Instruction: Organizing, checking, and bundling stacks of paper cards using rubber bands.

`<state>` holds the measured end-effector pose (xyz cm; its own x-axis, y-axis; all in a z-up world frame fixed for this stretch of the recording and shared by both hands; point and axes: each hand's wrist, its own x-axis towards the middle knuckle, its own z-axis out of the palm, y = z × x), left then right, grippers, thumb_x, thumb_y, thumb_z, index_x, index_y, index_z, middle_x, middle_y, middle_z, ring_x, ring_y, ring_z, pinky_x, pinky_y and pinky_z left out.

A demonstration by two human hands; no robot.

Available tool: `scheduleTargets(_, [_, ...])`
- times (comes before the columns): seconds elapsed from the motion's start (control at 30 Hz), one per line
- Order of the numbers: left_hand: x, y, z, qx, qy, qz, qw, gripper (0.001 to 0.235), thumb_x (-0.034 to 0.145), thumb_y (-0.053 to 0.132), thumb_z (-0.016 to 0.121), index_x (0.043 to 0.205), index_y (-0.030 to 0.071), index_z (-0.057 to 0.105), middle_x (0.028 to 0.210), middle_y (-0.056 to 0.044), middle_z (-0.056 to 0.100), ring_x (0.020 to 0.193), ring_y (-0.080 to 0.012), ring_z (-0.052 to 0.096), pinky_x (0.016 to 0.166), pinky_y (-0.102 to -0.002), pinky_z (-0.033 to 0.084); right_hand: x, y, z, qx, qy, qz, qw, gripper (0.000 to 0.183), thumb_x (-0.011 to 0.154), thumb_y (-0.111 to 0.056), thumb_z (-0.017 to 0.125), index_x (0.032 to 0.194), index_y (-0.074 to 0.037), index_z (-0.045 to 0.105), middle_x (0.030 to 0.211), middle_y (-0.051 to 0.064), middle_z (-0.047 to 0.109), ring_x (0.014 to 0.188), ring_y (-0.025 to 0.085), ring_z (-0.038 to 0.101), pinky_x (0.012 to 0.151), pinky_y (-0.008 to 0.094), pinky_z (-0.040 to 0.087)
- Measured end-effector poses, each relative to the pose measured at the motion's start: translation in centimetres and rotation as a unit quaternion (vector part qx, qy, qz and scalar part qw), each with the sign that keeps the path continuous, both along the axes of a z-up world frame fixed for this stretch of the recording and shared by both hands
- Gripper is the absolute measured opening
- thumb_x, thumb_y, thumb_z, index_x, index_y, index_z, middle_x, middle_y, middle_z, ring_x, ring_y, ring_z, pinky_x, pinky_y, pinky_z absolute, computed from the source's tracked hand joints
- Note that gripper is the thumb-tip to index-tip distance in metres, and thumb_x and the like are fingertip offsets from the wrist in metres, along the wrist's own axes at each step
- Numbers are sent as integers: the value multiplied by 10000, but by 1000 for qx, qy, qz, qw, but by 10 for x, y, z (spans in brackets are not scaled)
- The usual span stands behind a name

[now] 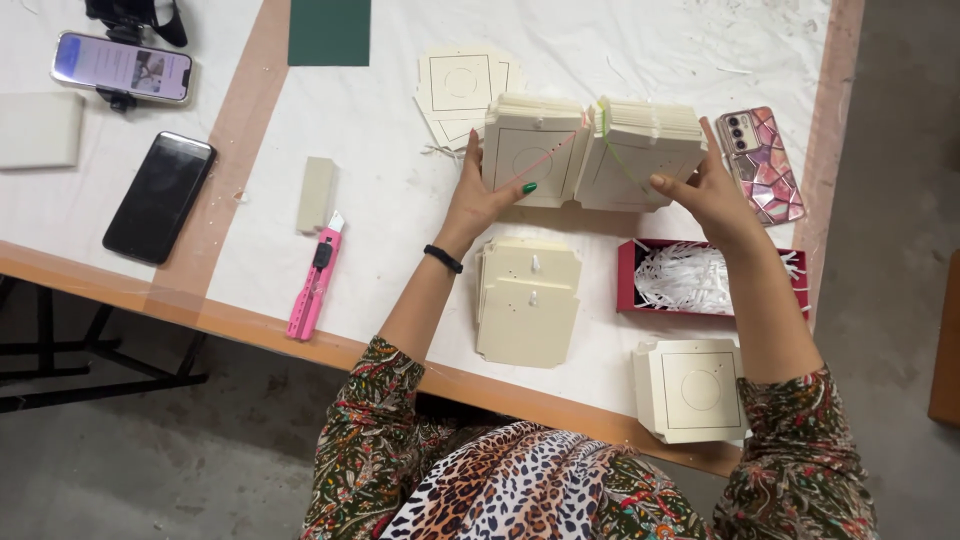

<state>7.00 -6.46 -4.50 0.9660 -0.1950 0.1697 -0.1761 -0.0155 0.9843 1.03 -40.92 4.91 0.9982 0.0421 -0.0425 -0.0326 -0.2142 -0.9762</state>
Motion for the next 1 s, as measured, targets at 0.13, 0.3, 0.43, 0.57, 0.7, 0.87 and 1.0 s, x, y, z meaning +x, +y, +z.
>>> scheduleTargets(0.13, [-12, 10, 12, -24, 33, 10, 999, 1270, 776, 265, 904, 1621, 15, -10, 1650, -317, 136, 1540, -389, 223, 1238, -415, 274, -10, 5, 12, -7, -11, -18, 1000, 1174, 843, -189, 821, 1663, -17, -2, 1648, 248, 301, 1504, 381, 391, 1179, 442, 394])
scheduleTargets(0.3, [-23, 16, 19, 66, -15, 30, 997, 1168, 805, 242, 903, 1635, 16, 114, 1668, -291, 281, 1568, -385, 280, 1256, -429, 274, -17, 15, 14, -94, -59, -21, 994, 1170, 792, -188, 841, 1664, -110, 64, 1693, 236, 233, 1516, 399, 359, 1167, 475, 425])
scheduleTargets(0.43, [-35, 13, 32, 94, -46, 30, 994, 1154, 792, 230, 839, 1657, 25, 103, 1648, -259, 387, 1535, -358, 415, 1264, -391, 341, -30, 15, 12, -244, -153, -24, 957, 934, 855, -192, 865, 1612, -163, 318, 1702, 232, 261, 1555, 419, 345, 1216, 501, 391])
scheduleTargets(0.57, [-43, 13, 48, 123, -63, 6, 990, 1251, 791, 219, 872, 1641, 44, -29, 1659, -275, 293, 1514, -396, 364, 1244, -398, 315, -47, 26, 21, -384, -198, -45, 901, 706, 851, -240, 879, 1472, -146, 555, 1683, 260, 283, 1545, 459, 340, 1231, 525, 360])
scheduleTargets(0.7, [-48, 14, 49, 126, -59, 6, 990, 1371, 732, 248, 918, 1603, 63, -124, 1628, -270, 277, 1517, -390, 320, 1253, -427, 292, -50, 24, 22, -429, -211, -22, 878, 798, 809, -309, 878, 1496, -118, 521, 1687, 307, 211, 1568, 488, 233, 1258, 565, 280])
scheduleTargets(0.87, [-32, 11, 76, 185, -221, 69, 955, 1342, 759, 370, 941, 1646, 112, -32, 1706, -198, 146, 1578, -377, 205, 1290, -497, 240, -33, 27, 46, -467, -207, 22, 859, 985, 731, -479, 862, 1559, -120, 467, 1700, 291, 145, 1582, 479, 88, 1257, 627, 168])
scheduleTargets(1.0, [-23, 2, 103, 386, -301, 62, 870, 1181, 689, 462, 934, 1605, 208, 233, 1661, -146, 218, 1512, -421, 179, 1233, -519, 255, -30, 43, 69, -567, -170, 75, 803, 971, 698, -584, 836, 1506, -156, 511, 1703, 225, 154, 1565, 451, 27, 1223, 653, 97])
